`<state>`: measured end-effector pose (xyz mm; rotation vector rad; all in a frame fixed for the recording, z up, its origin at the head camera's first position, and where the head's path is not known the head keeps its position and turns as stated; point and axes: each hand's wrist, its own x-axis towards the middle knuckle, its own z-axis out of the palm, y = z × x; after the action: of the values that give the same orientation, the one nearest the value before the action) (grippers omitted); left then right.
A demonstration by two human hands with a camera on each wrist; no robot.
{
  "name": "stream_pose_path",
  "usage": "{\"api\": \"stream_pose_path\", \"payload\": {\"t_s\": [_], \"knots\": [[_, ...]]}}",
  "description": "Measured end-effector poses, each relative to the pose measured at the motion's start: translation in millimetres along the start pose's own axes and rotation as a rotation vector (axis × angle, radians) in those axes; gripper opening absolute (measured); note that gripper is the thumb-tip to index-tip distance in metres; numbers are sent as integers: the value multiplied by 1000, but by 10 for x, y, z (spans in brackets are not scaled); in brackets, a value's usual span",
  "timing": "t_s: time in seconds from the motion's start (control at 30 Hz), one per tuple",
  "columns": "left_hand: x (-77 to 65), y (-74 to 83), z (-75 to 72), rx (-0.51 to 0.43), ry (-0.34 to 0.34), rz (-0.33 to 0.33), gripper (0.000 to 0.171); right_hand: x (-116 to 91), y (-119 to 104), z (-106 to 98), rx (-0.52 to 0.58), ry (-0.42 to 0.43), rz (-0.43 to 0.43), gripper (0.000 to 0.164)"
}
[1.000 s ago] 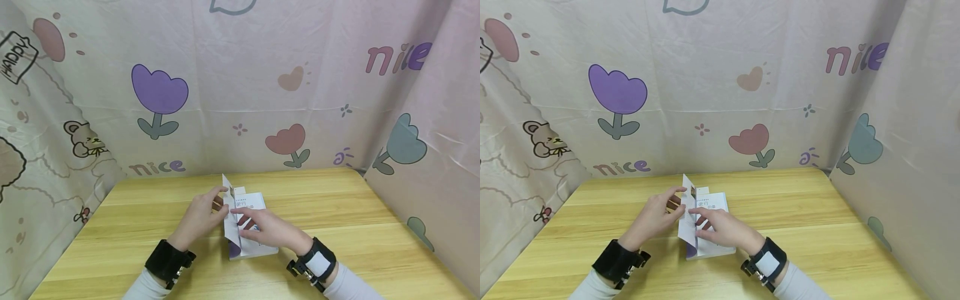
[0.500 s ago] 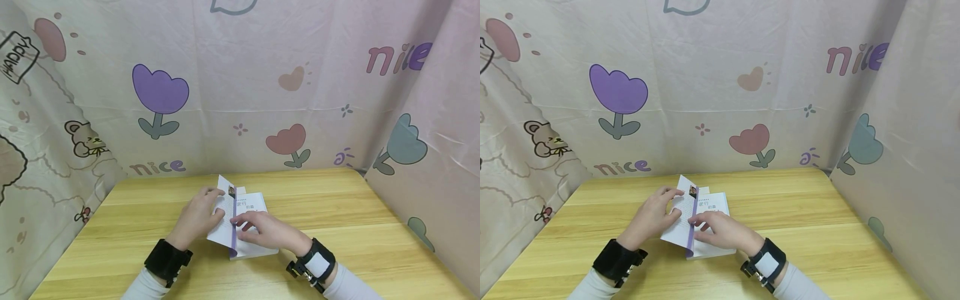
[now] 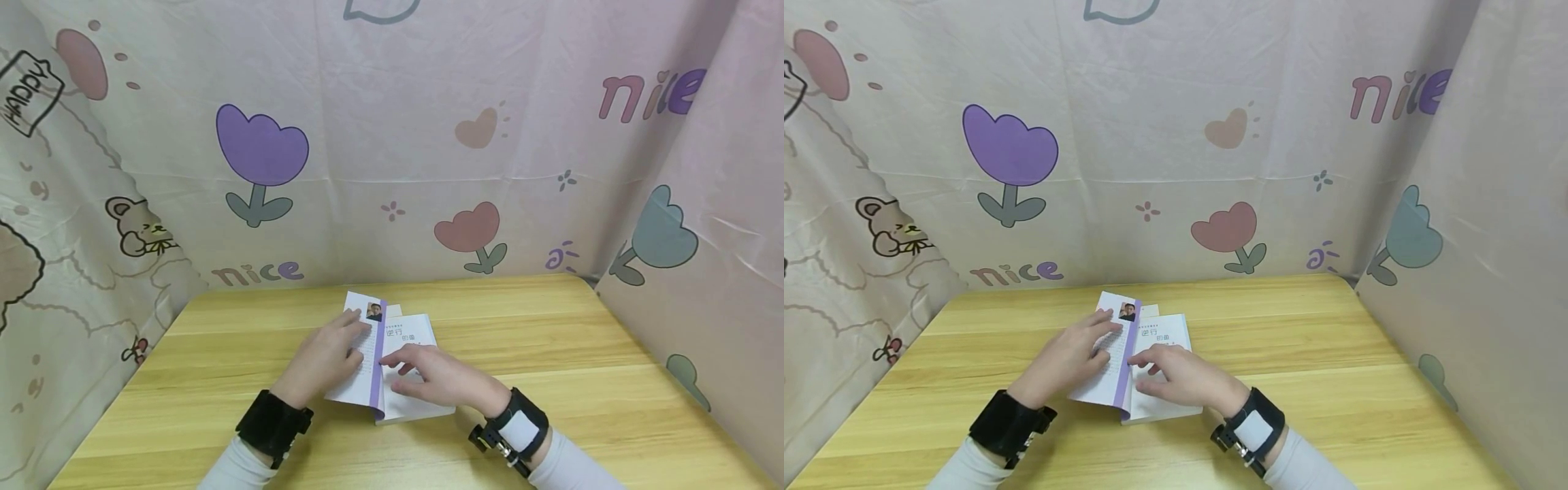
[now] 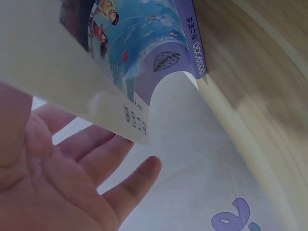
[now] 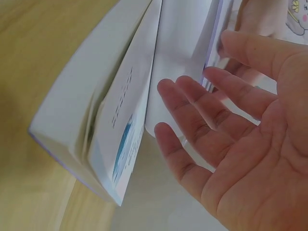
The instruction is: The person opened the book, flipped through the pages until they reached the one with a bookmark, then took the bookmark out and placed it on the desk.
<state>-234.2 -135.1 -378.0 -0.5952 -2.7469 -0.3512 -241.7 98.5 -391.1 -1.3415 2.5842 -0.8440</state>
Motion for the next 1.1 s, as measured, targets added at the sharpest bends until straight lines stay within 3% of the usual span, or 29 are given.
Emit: {"api": "stream_pose_path", "payload": {"t_s": [0.23,0.83,1.1], "knots": [[-27,17,4,22,-129,-24,44,-3,47,-34,-44,-13,59,41],[-61,-13,29,14,-191,-45,40,-40,178,-121,-125,-18,137,41],[-71,-26,42,12,-217,-37,42,-70,211,-131,-175,11,231,39]]}}
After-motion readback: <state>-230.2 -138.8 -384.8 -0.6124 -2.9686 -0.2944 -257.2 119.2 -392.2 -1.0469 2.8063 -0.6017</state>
